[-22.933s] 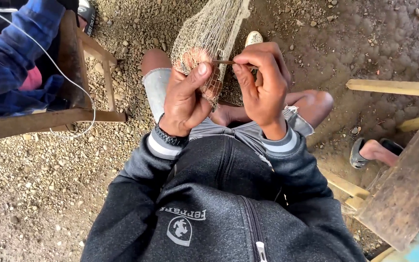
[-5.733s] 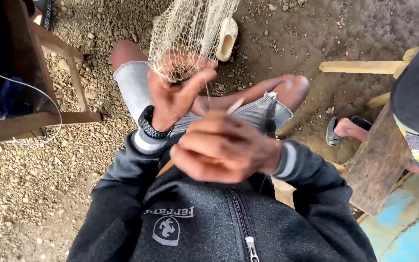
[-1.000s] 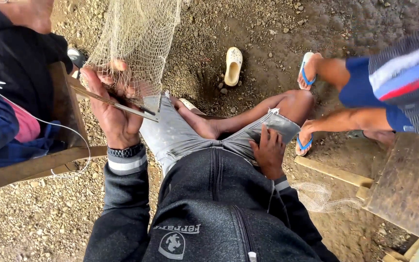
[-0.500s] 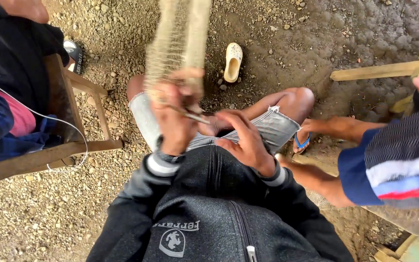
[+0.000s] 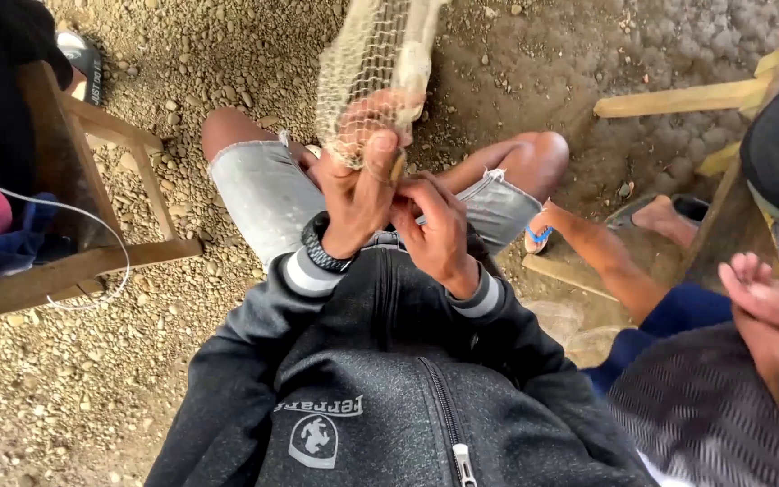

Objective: The person is repairing a fishing net by weaving new mesh using a wooden shuttle and twine.

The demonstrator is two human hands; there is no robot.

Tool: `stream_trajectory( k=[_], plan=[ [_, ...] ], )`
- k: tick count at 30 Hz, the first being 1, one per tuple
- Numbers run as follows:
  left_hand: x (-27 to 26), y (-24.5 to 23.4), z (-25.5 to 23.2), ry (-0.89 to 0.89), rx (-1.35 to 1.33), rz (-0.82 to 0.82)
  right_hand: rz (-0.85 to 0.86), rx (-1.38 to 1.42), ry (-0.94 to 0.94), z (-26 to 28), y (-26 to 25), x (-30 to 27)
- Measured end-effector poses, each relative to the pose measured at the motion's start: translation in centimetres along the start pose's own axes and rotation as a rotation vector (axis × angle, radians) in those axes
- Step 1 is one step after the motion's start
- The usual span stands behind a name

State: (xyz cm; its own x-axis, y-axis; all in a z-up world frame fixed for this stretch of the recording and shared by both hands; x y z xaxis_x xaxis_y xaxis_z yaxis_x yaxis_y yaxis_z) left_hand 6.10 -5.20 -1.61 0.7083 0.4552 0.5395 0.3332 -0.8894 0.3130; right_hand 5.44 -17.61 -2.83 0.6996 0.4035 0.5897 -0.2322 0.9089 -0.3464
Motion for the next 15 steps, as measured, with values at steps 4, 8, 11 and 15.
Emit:
stream_trajectory(
  k=[4, 8, 11, 15],
  plan=[
    [1.8, -3.9, -0.3, 0.105, 0.049, 0.153, 0.162, -0.008, 0.002, 1.7, -0.7, 0.6],
    [5.8, -8.5, -3.8, 0.141, 0.272, 0.198, 0.319, -0.152, 0.198, 0.6, -3.8, -0.7],
    [9.0, -11.4, -6.5, 0.175, 0.239, 0.145, 0.330, -0.407, 0.426, -5.3, -8.4, -3.8],
    [10.3, -16.7, -9.6, 0.097, 0.313, -0.081, 0.470, -0.872, 0.903, -13.9, -14.9, -9.6]
  ],
)
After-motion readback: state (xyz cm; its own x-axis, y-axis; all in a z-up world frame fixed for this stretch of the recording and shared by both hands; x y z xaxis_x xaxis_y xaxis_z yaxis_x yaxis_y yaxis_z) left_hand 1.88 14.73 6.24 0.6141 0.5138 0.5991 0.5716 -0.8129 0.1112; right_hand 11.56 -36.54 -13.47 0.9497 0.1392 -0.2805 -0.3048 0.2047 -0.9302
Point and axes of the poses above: each hand's wrist, its own x-axis towards the middle knuckle, its own y-axis out of the palm, z = x × y, the point moved 2 cm from there along x, towards the middle knuckle, and after that the axes turned 4 degrees about x, right-handed, at the moved point
